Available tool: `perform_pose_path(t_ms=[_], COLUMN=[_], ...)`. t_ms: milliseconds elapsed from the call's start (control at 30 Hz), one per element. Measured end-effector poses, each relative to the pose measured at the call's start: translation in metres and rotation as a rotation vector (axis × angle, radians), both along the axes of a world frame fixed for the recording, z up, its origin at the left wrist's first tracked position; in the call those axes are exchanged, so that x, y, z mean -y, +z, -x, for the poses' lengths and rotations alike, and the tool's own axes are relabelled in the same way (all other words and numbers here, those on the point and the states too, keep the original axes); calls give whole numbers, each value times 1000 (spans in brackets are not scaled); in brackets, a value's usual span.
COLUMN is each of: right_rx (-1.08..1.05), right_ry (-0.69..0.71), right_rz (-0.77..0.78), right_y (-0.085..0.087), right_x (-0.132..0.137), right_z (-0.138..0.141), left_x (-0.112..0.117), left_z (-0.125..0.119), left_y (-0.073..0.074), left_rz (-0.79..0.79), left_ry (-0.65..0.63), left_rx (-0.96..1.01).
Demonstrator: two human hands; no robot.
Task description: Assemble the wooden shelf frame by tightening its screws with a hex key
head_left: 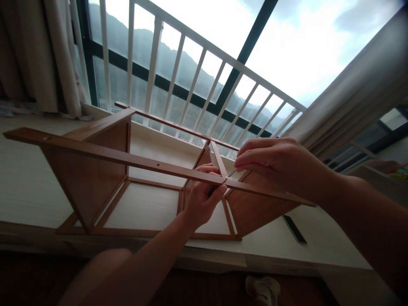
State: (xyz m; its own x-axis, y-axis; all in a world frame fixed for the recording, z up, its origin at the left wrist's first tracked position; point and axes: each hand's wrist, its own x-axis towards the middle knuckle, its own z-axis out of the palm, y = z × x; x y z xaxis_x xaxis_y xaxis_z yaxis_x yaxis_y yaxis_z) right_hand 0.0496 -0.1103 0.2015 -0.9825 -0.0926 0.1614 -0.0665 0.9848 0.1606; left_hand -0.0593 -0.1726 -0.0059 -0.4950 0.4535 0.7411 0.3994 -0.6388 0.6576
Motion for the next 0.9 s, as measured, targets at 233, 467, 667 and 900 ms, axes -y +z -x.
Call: perform_pose_path(t_ms=[233, 467, 667, 900], right_rx=[14, -26, -11, 10], right_ry=[28, -5, 4, 22], right_rz=[27, 17, 50, 35], right_y=[-6, -6, -6, -5], right_x=[-7, -5, -4, -5], right_z=[2, 0, -2, -5], left_x=[0, 1, 1, -2], left_z=[0, 1, 1, 0], left_y=[-1, -1, -1, -3], left_rz=[5, 18, 1, -18], left_ry=[-7, -4, -9, -10], left_rx=[8, 1, 5, 14])
